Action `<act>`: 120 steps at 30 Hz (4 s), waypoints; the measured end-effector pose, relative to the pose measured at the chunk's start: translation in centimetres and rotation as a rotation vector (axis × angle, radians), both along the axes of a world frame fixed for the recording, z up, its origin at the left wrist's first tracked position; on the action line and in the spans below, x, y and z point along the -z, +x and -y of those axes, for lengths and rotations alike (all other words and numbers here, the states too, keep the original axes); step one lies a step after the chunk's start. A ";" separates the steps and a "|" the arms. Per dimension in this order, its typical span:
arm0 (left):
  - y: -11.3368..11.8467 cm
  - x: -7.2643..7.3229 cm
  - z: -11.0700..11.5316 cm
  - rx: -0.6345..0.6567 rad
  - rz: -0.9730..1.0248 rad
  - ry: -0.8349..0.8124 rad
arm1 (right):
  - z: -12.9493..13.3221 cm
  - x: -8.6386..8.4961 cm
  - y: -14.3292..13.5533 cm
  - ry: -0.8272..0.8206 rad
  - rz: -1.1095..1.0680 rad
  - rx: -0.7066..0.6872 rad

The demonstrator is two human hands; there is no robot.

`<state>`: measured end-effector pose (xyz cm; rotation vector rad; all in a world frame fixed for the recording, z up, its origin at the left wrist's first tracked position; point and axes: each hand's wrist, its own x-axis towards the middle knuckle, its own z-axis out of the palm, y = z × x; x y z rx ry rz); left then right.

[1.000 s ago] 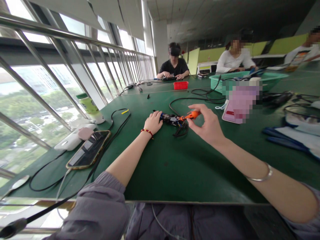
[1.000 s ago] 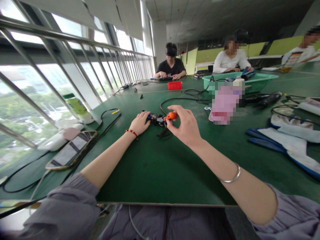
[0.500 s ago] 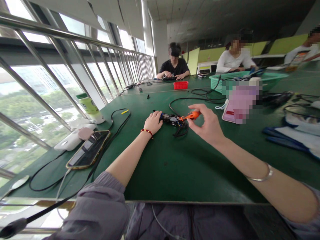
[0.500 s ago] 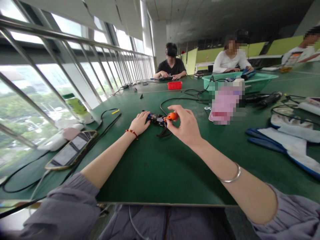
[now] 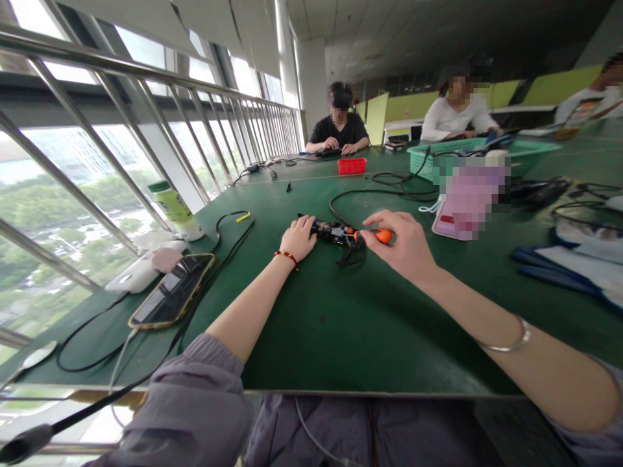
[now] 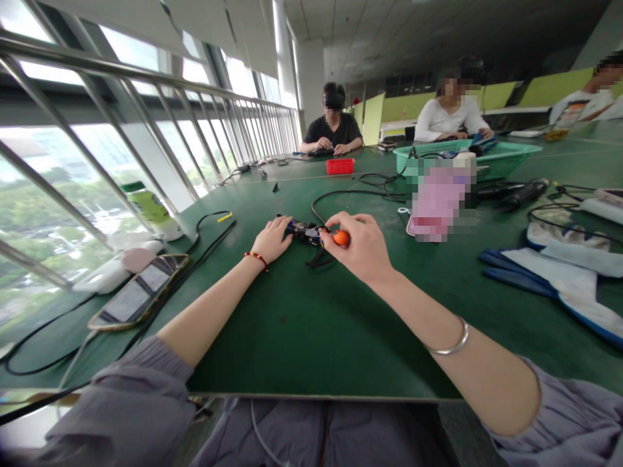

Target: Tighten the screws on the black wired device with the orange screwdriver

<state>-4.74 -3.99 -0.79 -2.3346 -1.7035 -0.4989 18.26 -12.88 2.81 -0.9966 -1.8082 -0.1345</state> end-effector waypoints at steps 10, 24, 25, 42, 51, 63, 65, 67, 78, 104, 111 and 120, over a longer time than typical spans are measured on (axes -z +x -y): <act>0.1 -0.1 0.0 -0.008 0.000 -0.002 | 0.1 -0.1 0.0 0.015 -0.033 -0.027; 0.0 0.0 0.1 -0.011 -0.005 -0.001 | -0.1 0.0 0.0 -0.001 -0.007 0.010; 0.0 0.0 0.1 -0.009 -0.005 0.000 | 0.0 0.0 0.0 -0.009 -0.006 0.017; 0.1 0.0 0.0 -0.009 -0.003 -0.004 | -0.1 0.0 0.1 0.017 -0.110 -0.074; -0.1 0.1 -0.1 -0.002 0.000 0.008 | 0.0 0.1 -0.1 0.004 0.005 -0.010; 0.1 -0.2 0.1 -0.008 -0.009 -0.005 | -0.1 0.2 -0.1 -0.002 0.017 0.001; 0.1 -0.2 0.1 -0.011 -0.008 -0.008 | 0.0 0.0 -0.1 0.037 -0.012 -0.026; 0.1 -0.2 0.1 -0.013 -0.006 -0.008 | 0.0 -0.1 -0.1 0.074 -0.038 -0.040; 0.0 0.1 -0.2 -0.004 0.001 0.007 | 0.0 -0.1 -0.1 0.051 -0.033 -0.032; 0.2 -0.2 0.1 -0.033 0.000 -0.010 | 0.1 -0.2 0.0 0.073 -0.040 -0.044; 0.0 0.1 -0.2 -0.021 0.007 0.009 | 0.0 0.1 0.0 -0.031 0.005 0.013; -0.1 -0.1 -0.1 -0.005 0.025 0.015 | 0.0 -0.1 0.1 0.007 -0.028 0.002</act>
